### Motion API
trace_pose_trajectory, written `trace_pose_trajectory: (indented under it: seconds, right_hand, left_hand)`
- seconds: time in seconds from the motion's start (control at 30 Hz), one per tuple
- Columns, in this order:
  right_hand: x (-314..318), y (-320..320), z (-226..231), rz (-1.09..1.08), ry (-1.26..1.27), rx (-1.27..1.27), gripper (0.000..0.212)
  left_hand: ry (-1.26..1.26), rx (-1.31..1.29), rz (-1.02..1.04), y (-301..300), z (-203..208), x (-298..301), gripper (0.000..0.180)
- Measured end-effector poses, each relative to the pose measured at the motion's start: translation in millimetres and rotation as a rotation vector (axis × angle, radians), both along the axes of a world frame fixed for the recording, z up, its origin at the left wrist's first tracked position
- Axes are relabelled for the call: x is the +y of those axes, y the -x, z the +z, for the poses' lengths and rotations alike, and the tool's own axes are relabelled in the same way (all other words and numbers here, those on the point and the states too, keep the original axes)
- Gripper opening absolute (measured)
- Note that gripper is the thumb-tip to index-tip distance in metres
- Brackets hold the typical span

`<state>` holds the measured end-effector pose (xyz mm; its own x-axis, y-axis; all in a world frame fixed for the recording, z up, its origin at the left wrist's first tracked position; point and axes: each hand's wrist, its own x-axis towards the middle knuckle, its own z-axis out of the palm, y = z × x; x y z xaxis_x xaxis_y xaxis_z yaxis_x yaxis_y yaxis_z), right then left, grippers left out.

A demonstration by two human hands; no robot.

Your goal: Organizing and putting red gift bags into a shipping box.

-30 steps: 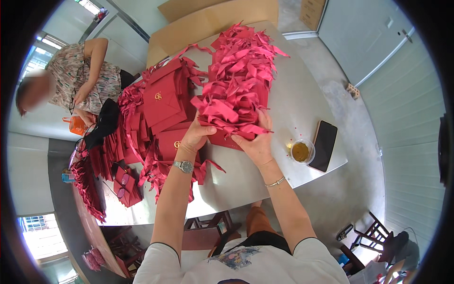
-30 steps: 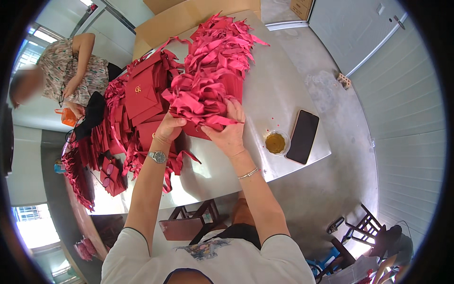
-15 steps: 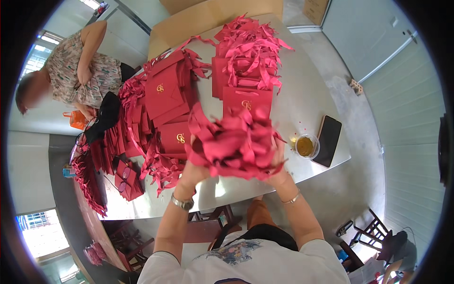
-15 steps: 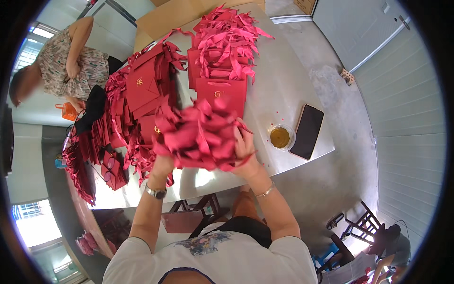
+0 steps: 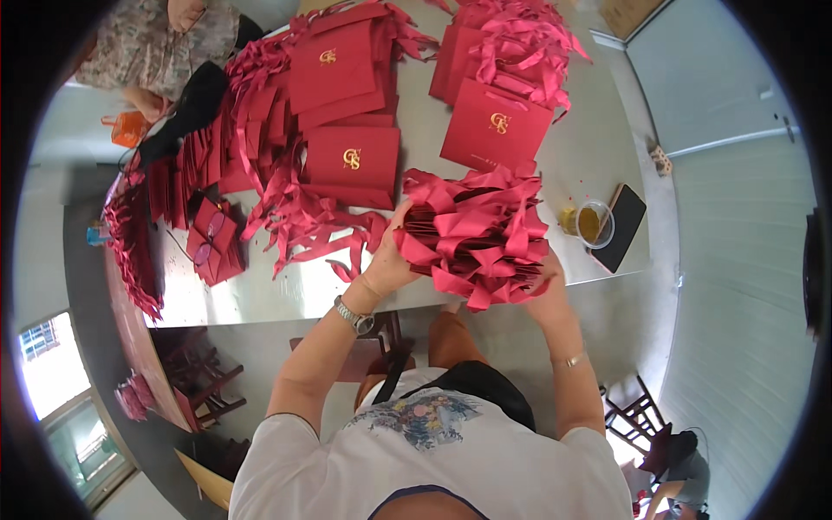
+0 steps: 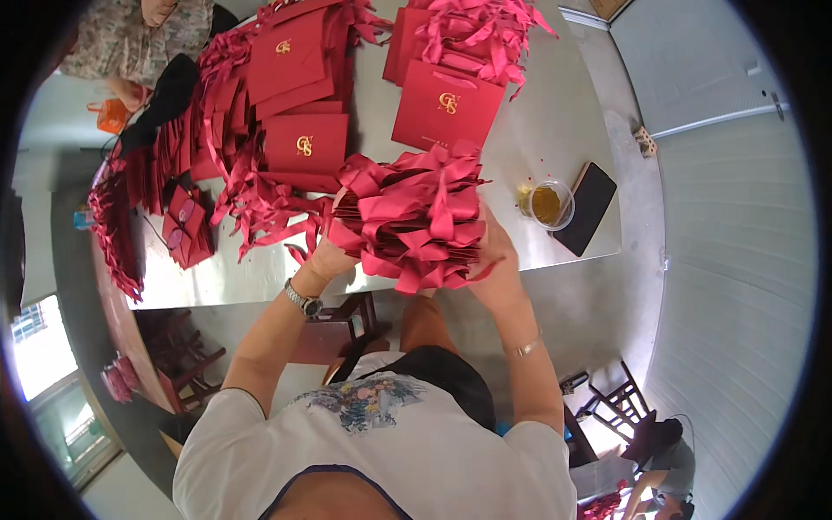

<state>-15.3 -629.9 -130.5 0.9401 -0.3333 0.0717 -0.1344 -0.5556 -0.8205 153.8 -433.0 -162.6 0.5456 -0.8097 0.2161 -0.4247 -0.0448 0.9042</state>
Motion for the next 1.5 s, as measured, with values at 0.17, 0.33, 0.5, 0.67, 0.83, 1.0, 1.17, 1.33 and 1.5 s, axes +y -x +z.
trace_pose_trajectory:
  seconds: [0.17,0.33,0.5,0.67,0.83,1.0,1.17,1.33,1.5]
  right_hand:
    - [23.2,33.1,91.7,-0.276,0.265,0.196,0.031]
    - [55.5,-39.7,153.7,-0.016,0.599,-0.267,0.041]
    - [53.9,-69.8,89.8,0.297,0.79,0.002,0.086]
    - [54.9,-72.2,83.7,0.297,0.794,-0.023,0.081]
    - [49.1,-71.5,80.7,0.243,0.696,-0.166,0.069]
    - [35.0,-70.1,116.4,0.089,0.464,-0.354,0.061]
    - [29.9,-50.6,151.9,-0.209,0.057,-0.834,0.04]
    - [77.7,-32.5,150.2,-0.158,-0.39,-0.479,0.035]
    - [180.2,-29.3,169.4,0.436,-0.421,-0.381,0.082]
  left_hand:
    - [0.004,0.12,-0.039,-2.7,19.5,3.3,0.095]
    - [0.106,0.166,-0.033,1.8,21.3,1.1,0.099]
    - [0.207,0.25,-0.068,10.1,12.3,0.2,0.112]
    - [0.163,0.173,-0.016,5.3,1.0,-1.4,0.111]
    - [0.232,0.331,0.041,5.7,-3.3,-14.7,0.064]
    - [0.379,0.747,0.052,14.5,25.1,-12.5,0.033]
    - [0.693,1.193,0.248,26.3,67.0,22.1,0.03]
    - [0.927,1.837,0.12,70.9,73.2,95.0,0.034]
    - [0.894,1.876,0.067,126.0,57.4,177.1,0.04]
